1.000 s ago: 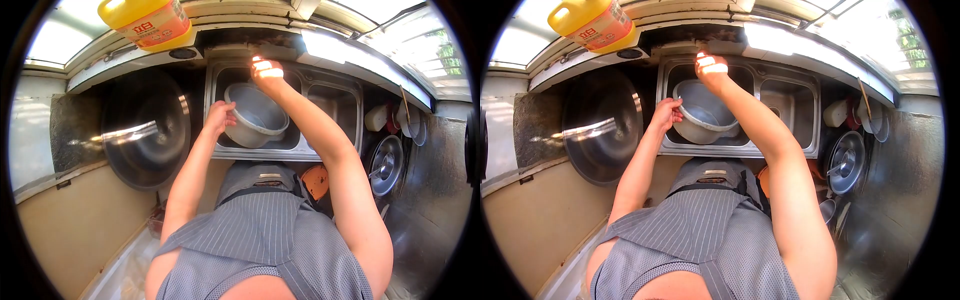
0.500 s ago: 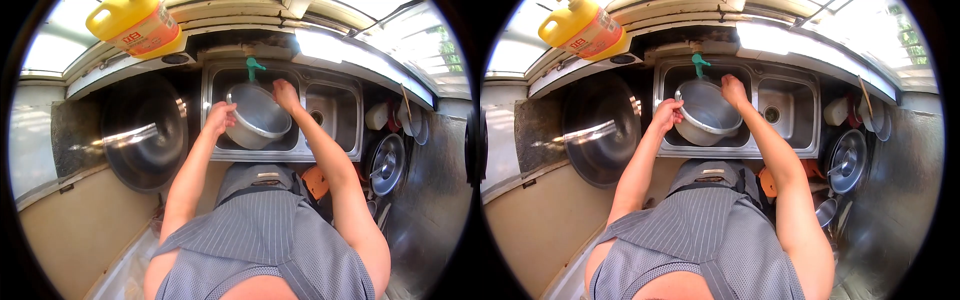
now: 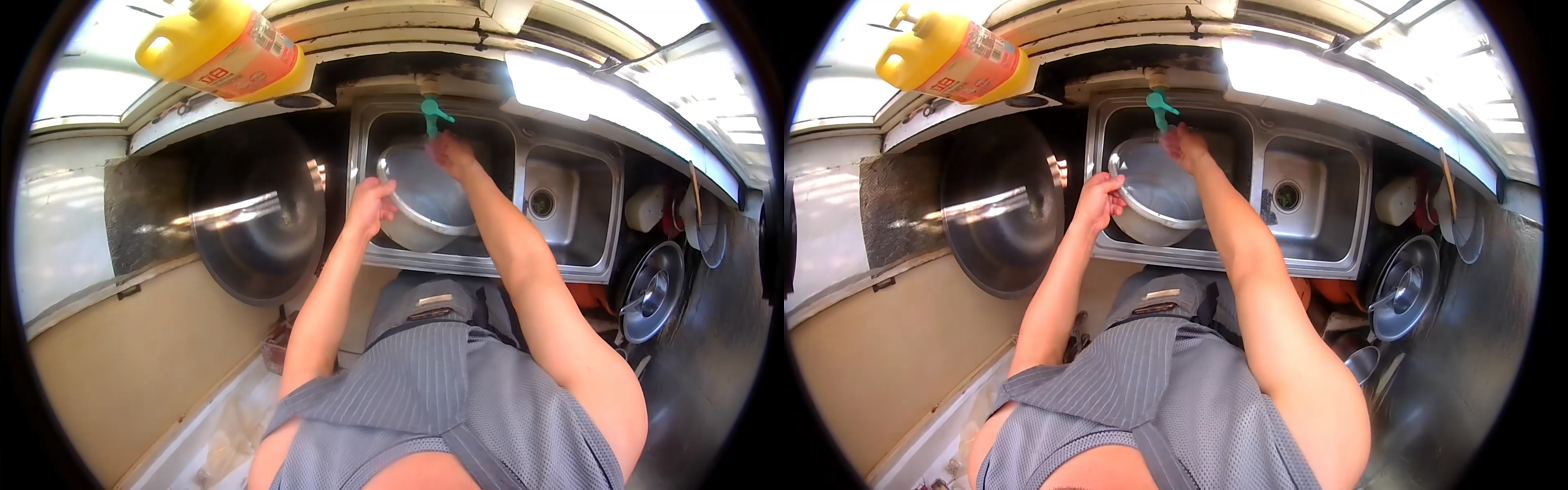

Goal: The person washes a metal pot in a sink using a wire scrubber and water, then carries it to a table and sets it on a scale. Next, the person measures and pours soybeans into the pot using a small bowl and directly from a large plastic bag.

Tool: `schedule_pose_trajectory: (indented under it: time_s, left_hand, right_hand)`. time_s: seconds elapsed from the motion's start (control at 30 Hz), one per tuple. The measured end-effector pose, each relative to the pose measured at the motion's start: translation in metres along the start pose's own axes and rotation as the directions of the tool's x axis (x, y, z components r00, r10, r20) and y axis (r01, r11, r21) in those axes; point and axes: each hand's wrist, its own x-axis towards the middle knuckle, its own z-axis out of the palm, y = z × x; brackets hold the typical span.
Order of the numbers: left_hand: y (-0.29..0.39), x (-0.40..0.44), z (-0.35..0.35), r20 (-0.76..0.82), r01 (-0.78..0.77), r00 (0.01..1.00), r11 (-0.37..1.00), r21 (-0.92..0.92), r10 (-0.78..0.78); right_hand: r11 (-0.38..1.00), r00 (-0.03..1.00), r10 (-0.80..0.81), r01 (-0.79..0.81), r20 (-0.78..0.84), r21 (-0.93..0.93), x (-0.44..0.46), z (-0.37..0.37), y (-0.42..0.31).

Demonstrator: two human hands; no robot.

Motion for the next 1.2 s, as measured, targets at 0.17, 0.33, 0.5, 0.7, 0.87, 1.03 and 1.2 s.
schedule_pose_trajectory:
  time_s: [0.17, 0.33, 0.5, 0.7, 0.87, 1.03, 1.2]
  left_hand:
    - [-0.005, -0.015, 0.011, -0.047, -0.070, 0.996, 0.998, 0.005, 0.070]
    - [-0.012, -0.022, 0.021, -0.106, -0.134, 0.986, 0.991, -0.010, 0.132]
    - [0.000, -0.013, 0.001, -0.061, -0.101, 0.993, 0.995, 0.005, 0.101]
    - [0.016, 0.023, -0.035, 0.197, 0.088, 0.978, 0.991, -0.101, -0.067]
    - [-0.005, 0.057, -0.028, 0.253, 0.124, 0.964, 0.984, -0.128, -0.088]
    - [-0.020, 0.069, -0.022, 0.175, 0.083, 0.978, 0.984, 0.158, -0.110]
    - [-0.045, 0.032, -0.030, 0.104, 0.132, 0.985, 0.989, 0.070, -0.139]
  right_hand:
    - [0.848, 1.000, 0.005, 0.005, -0.018, 0.530, 0.034, 0.019, 0.011]
    - [0.876, 0.992, -0.114, 0.129, -0.061, 0.465, 0.028, 0.024, 0.017]
    - [0.216, 0.833, -0.525, 0.329, 0.175, -0.919, -0.018, -0.018, 0.001]
    - [-0.217, 0.751, -0.603, 0.169, 0.268, -0.961, -0.114, -0.064, -0.051]
    - [0.668, 0.981, -0.053, -0.103, -0.184, -0.737, -0.162, -0.073, -0.070]
    - [0.773, 0.960, -0.128, -0.061, -0.250, -0.632, -0.201, -0.050, -0.069]
    - [0.819, 0.924, -0.272, 0.077, -0.267, -0.569, -0.228, -0.006, -0.050]
